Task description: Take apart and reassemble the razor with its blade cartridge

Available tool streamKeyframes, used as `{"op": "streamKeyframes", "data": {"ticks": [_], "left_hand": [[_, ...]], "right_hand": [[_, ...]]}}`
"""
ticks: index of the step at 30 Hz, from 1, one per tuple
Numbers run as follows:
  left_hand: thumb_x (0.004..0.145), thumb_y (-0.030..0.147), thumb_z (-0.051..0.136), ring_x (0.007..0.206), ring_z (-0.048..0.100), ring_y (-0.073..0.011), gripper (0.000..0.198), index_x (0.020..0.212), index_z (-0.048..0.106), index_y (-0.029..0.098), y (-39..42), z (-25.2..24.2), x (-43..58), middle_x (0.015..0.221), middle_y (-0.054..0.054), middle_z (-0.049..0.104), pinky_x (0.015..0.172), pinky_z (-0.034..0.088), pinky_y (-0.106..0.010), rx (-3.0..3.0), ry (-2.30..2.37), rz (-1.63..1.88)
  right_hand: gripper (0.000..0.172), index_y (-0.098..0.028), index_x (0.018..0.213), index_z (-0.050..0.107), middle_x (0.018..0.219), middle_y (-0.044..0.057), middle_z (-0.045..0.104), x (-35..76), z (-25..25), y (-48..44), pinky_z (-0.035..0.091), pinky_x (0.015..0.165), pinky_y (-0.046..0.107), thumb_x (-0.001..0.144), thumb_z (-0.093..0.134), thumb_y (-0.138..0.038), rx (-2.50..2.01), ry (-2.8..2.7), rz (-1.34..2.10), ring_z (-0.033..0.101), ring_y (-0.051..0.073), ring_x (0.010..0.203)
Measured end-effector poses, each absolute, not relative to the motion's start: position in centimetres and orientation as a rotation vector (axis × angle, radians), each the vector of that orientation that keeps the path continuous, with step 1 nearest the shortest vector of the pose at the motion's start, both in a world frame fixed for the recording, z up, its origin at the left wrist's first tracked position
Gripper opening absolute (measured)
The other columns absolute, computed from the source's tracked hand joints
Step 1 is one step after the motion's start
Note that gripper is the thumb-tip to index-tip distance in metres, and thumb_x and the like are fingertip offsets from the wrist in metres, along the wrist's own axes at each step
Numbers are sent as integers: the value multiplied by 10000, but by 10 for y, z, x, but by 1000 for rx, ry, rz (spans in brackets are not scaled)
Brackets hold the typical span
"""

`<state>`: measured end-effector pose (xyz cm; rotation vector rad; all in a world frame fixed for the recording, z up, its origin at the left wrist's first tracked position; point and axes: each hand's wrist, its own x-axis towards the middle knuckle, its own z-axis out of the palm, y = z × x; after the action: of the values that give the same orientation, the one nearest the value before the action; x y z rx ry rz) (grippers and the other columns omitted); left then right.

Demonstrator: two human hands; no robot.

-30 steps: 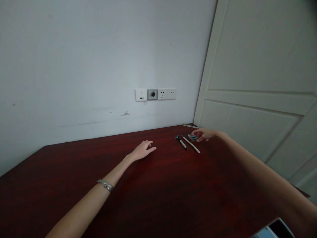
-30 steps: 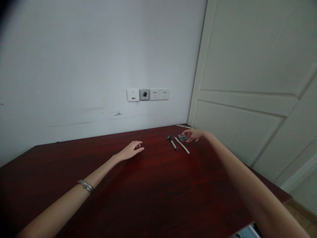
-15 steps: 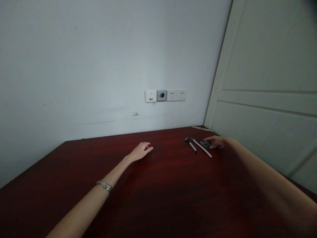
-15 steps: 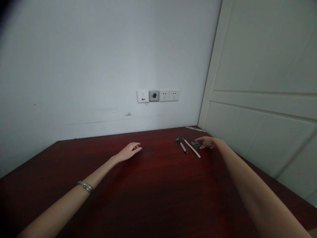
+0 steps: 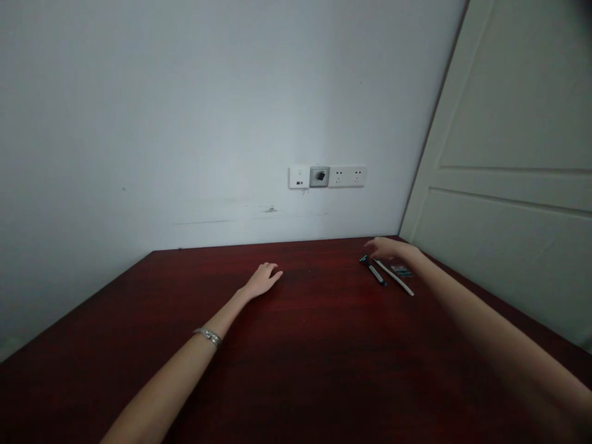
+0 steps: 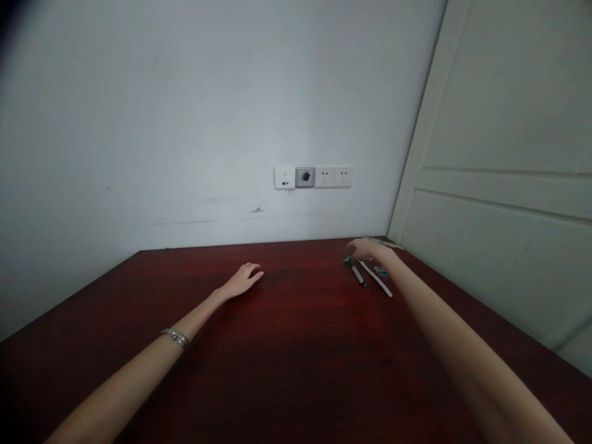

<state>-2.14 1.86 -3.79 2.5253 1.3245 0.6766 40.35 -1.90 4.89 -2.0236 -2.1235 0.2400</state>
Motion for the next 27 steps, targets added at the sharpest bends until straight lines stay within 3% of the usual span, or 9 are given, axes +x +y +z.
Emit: {"op": "streamKeyframes", "data": {"ticks": [3, 13, 20, 27], "left_hand": [[878, 483, 370, 1140, 475, -253, 503, 1171, 532, 108, 14, -41, -34, 1218, -155, 532, 986, 352, -387, 2515, 1422, 657], [892, 399, 378, 1161, 468, -248, 444, 1160, 544, 86, 7, -52, -54, 1208, -155, 552, 991, 355, -365, 2512, 1573, 744], [876, 312, 410, 1149, 465, -263, 355, 1113, 566, 99, 4, -53, -54, 1201, -168, 541, 972, 364, -393, 2636, 1555, 678], [871, 308, 406, 1171, 452, -280, 360, 1118, 568, 102, 3, -51, -53, 1224, -177, 529, 978, 357, -406, 2608, 1562, 675]], "right_hand": [[389, -107, 1125, 621, 1040, 162, 649, 338, 53, -10, 445, 832, 331, 755, 568, -215, -1890, -2340, 179, 604, 237, 925], [466, -153, 1262, 518, 1209, 157, 550, 151, 11, -24, 386, 919, 343, 854, 470, -374, -1521, -2442, 45, 517, 256, 1105], [450, -196, 1258, 500, 1240, 146, 524, 113, -27, -38, 386, 888, 432, 891, 381, -427, -1554, -2397, -6, 471, 292, 1123], [406, -199, 1219, 531, 1287, 122, 505, 116, -39, -42, 332, 940, 428, 912, 335, -378, -1545, -2350, -42, 428, 269, 1176]]}}
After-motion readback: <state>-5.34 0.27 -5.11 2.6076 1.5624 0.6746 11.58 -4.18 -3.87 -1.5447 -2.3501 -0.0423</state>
